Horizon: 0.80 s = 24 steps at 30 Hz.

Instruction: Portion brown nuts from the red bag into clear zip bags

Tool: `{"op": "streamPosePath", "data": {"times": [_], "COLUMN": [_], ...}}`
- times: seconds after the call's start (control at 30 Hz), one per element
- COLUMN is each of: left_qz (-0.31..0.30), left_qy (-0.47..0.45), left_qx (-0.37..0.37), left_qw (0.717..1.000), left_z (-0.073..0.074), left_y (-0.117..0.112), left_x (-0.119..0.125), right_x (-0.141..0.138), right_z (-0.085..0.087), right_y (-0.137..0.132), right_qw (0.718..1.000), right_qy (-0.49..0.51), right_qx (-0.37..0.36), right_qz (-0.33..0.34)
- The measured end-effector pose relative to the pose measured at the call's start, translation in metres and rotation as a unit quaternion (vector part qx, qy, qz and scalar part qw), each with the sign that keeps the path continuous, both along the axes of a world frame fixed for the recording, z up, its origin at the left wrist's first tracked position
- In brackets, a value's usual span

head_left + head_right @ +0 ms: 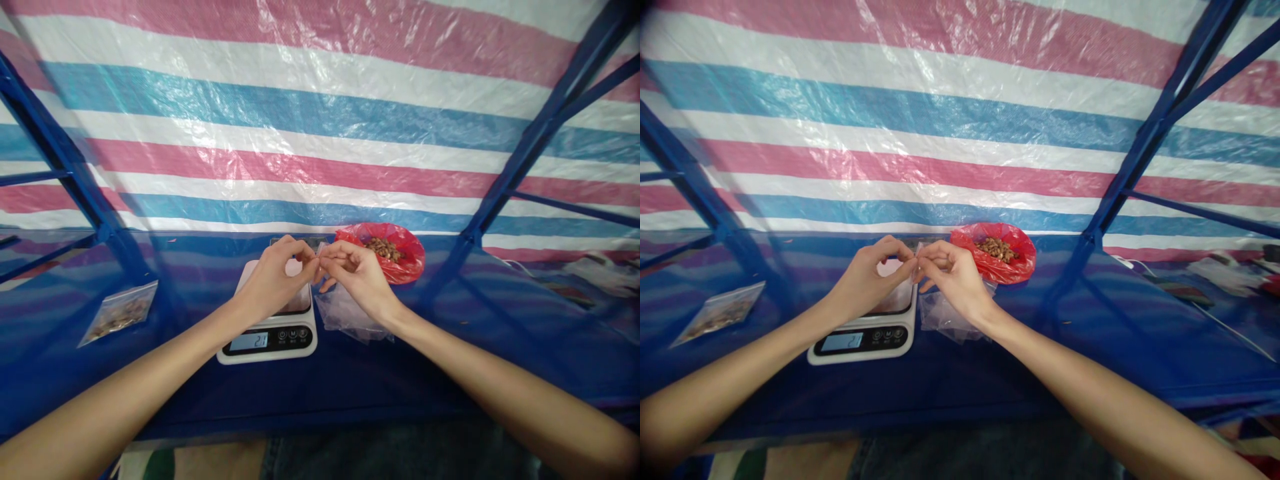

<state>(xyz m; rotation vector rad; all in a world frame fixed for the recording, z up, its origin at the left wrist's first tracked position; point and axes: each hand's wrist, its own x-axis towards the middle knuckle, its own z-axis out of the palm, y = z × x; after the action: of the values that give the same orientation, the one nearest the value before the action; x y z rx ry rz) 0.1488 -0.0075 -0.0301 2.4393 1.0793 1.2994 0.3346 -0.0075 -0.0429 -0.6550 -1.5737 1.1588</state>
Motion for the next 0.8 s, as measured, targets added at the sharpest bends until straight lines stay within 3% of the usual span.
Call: {"op": "streamPosePath", "data": {"times": [0.13, 0.23, 0.43, 0.53, 0.67, 0.8], "left_qz": [0.027, 0.047, 0.068, 0.059, 0.066, 0.052], "left_qy": [0.064, 0.08, 0.068, 0.049, 0.035, 0.04], "left_qx": [0.018, 0.018, 0.046, 0.045, 0.065, 0.076], "left_qw": [0.997, 0.996, 0.994, 0.996, 0.995, 0.995], "left_z": [0.0, 0.006, 0.01, 0.005, -0.001, -0.004], "left_y": [-0.001, 0.0, -0.001, -0.006, -0.01, -0.012], "left_x": [-0.001, -0.006, -0.007, -0.002, 0.002, 0.003], "right_x": [-0.003, -0.005, 0.002, 0.006, 0.006, 0.001], "right_z": [-0.004, -0.004, 0.003, 0.004, 0.004, 0.002], "right_y": [-0.003, -0.006, -0.008, -0.008, -0.011, -0.014], "right_qw": [0.993, 0.974, 0.896, 0.884, 0.898, 0.918], "right_qy": [-0.102, -0.154, -0.301, -0.322, -0.294, -0.273], "right_qx": [0.03, 0.087, 0.187, 0.224, 0.243, 0.211], "right_qz": [-0.045, -0.14, -0.268, -0.255, -0.218, -0.198]}}
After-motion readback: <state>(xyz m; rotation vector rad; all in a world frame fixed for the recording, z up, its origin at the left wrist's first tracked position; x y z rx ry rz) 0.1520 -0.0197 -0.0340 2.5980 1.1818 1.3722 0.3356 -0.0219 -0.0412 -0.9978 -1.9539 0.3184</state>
